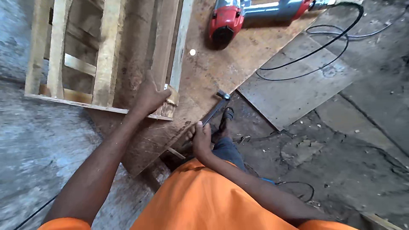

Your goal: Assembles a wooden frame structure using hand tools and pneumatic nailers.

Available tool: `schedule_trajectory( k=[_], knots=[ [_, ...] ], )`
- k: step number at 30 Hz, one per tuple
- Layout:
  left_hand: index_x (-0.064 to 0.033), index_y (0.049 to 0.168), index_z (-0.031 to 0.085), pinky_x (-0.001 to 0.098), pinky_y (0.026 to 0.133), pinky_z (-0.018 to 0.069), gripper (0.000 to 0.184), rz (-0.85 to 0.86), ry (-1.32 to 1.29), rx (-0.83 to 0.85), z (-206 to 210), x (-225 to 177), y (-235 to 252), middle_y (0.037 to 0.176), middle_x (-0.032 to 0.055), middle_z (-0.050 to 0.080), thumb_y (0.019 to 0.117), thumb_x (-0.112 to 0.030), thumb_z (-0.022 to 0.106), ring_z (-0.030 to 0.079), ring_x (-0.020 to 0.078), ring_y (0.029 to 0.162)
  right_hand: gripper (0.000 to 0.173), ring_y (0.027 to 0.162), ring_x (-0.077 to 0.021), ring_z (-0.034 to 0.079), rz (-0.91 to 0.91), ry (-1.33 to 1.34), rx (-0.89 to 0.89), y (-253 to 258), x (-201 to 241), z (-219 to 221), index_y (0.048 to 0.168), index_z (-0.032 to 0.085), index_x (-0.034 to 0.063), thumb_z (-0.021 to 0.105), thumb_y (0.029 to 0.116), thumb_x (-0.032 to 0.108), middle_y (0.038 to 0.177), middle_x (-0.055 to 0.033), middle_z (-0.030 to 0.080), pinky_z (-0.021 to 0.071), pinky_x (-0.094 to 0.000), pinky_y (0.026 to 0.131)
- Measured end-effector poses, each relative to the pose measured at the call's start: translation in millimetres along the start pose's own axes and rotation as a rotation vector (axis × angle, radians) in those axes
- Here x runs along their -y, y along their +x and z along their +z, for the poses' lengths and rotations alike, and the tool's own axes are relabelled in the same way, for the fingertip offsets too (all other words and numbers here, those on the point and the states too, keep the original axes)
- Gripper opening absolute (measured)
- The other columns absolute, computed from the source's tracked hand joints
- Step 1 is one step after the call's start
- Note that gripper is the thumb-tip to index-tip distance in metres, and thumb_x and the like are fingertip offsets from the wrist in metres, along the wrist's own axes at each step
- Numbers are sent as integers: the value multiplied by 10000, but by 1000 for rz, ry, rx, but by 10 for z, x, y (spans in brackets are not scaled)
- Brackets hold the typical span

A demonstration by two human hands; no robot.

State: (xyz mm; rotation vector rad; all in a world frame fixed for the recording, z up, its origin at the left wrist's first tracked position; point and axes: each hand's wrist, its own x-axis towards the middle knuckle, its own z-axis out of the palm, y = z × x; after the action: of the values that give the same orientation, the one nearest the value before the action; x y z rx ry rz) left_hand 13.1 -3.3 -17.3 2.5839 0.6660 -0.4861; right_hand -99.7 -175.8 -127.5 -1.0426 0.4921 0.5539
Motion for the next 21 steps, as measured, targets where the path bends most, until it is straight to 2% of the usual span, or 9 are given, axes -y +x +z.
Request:
schedule_trajectory(
  k=[2,4,7,9,11,14,16,19,21],
  knots=[
    [-29,1561,256,619,973,515,934,6,-28,-7,-7,-4,-28,1293,255,612,881,-397,781,644,392,1161,278,526,-164,569,97,-194,137,-40,-71,4,1189,472,-8,328,1134,224,681,-58,535,560,-354,536],
    [-25,1562,251,624,982,506,926,23,-45,-9,-6,-21,-30,1314,265,592,888,-367,786,630,404,1178,273,505,-172,528,204,-313,250,-35,-63,4,1181,511,15,374,1130,245,689,-63,516,511,-352,487],
    [-30,1580,215,633,1014,485,961,37,-43,-13,-1,-43,-26,1352,277,573,887,-364,791,606,416,1226,228,471,-125,457,96,-85,105,44,-2,-32,1097,513,43,363,1116,214,638,-11,451,456,-307,449],
    [-29,1581,209,634,1011,482,962,29,-29,-14,10,-44,-63,1343,280,578,887,-359,787,611,418,1219,212,489,-116,493,38,66,-15,40,26,10,1093,446,69,302,1134,219,636,10,446,507,-312,493],
    [-36,1576,215,630,1000,489,946,20,-14,-17,3,-44,-74,1328,271,589,892,-369,777,620,412,1203,232,502,-138,551,79,-23,30,-22,-22,56,1134,429,35,283,1134,215,635,-18,489,560,-339,532],
    [-44,1586,194,647,989,487,967,12,-2,-22,3,-64,-46,1334,280,582,891,-376,778,616,425,1205,288,529,-191,563,277,-361,248,-76,-84,45,1233,485,11,363,1135,253,735,-85,543,539,-366,511],
    [-45,1592,186,647,999,481,974,10,-9,-22,11,-76,-41,1343,280,578,893,-373,780,610,425,1216,276,539,-178,525,218,-309,155,-31,-49,32,1218,506,11,374,1131,238,735,-72,516,503,-356,516],
    [-41,1555,245,646,972,496,928,0,7,-27,13,-51,-22,1292,265,607,883,-394,779,631,414,1179,227,501,-135,533,86,-35,-5,61,-15,101,1125,437,42,300,1141,223,654,-14,483,542,-321,509],
    [-43,1543,262,643,945,508,910,-11,20,-31,2,-58,-27,1256,259,623,883,-402,775,647,411,1142,255,491,-158,553,155,-153,95,39,-49,110,1179,438,13,298,1142,223,655,-46,503,555,-341,503]
  ],
)
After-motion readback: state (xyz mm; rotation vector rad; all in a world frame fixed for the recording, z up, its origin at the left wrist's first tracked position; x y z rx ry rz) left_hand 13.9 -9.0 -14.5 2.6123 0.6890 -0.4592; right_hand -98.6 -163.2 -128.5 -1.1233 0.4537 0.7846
